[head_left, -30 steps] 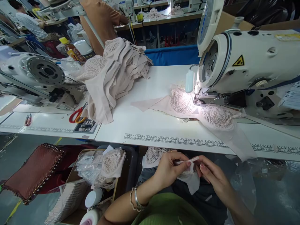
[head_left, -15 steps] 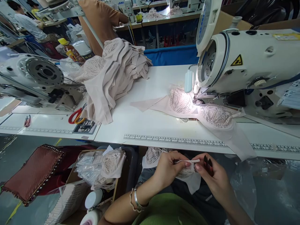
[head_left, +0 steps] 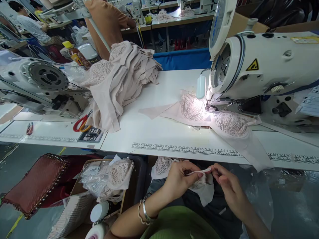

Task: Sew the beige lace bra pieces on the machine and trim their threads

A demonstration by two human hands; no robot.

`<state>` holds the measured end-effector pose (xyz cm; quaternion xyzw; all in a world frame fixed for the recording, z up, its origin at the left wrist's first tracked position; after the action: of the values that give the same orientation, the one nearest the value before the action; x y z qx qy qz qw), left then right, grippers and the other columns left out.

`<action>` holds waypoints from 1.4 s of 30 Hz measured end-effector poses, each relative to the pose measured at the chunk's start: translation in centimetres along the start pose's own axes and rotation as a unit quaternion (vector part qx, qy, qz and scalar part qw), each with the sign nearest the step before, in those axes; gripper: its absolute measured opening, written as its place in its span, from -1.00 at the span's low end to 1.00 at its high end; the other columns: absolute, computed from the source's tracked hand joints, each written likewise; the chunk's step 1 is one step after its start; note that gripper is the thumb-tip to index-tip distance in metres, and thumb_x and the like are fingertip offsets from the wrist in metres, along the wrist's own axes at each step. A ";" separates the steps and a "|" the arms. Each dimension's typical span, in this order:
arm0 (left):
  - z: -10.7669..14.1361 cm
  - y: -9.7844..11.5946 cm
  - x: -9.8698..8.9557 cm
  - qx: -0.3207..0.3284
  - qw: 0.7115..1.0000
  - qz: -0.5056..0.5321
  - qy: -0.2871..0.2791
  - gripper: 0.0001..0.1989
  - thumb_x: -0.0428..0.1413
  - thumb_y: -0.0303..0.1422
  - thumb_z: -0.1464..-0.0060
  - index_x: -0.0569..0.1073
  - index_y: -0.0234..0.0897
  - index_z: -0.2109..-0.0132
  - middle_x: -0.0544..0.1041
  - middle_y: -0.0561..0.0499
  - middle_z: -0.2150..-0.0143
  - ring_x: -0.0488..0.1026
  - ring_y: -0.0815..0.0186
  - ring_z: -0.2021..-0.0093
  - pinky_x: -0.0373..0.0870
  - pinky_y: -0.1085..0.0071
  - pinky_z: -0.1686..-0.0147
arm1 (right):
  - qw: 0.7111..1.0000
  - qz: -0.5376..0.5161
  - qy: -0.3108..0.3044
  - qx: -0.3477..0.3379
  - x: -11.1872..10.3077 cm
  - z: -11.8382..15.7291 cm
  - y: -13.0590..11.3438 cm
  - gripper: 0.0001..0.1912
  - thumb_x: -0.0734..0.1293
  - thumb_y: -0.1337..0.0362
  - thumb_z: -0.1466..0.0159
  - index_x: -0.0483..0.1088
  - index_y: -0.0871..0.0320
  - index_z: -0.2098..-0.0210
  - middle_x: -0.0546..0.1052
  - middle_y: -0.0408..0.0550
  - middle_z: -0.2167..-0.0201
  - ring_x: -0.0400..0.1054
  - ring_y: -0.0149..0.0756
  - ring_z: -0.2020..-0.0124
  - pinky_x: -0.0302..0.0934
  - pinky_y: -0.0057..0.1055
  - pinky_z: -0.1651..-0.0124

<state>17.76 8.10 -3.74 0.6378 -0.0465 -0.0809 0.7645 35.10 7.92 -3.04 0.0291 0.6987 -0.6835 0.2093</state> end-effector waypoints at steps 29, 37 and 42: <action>0.2 -0.5 1.0 -0.038 0.996 0.075 -0.005 -0.84 0.29 -0.30 -0.06 0.58 -0.30 0.25 0.55 0.02 0.44 0.42 0.34 0.40 0.27 0.50 0.40 | 0.995 -0.096 0.000 0.031 1.6 -0.5 0.5 -0.49 0.20 -0.22 -0.37 0.37 0.10 0.34 0.28 -0.20 0.53 0.12 -0.41 0.56 0.06 -0.47 0.53; 0.4 0.4 -2.3 0.073 0.987 -0.122 -0.080 -0.95 0.26 -0.45 -0.13 0.53 -0.30 0.26 0.53 0.01 0.34 0.44 0.33 0.30 0.28 0.50 0.32 | 0.990 0.055 0.125 -0.037 -1.0 1.2 -2.2 -0.77 0.29 0.14 -0.40 0.44 0.07 0.35 0.33 -0.24 0.65 0.18 -0.43 0.67 0.07 -0.47 0.59; 1.6 1.0 -6.5 0.150 0.962 -0.196 -0.121 -0.93 0.24 -0.43 -0.21 0.57 -0.29 0.28 0.58 -0.01 0.35 0.48 0.29 0.27 0.33 0.43 0.20 | 0.981 -0.028 0.171 -0.090 -3.4 3.8 -3.1 -0.88 0.31 0.21 -0.41 0.45 0.05 0.27 0.44 -0.19 0.58 0.19 -0.45 0.73 0.09 -0.41 0.63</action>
<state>11.19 7.89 -2.27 0.7273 -0.0249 -0.2978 0.6179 38.17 4.91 1.06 0.1070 0.7831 -0.6086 0.0699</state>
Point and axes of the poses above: each hand's wrist, its own z-axis away from the middle knuckle, its own x-axis out of the palm, y = z × x, the point moved 5 cm from there along -z, towards the middle knuckle
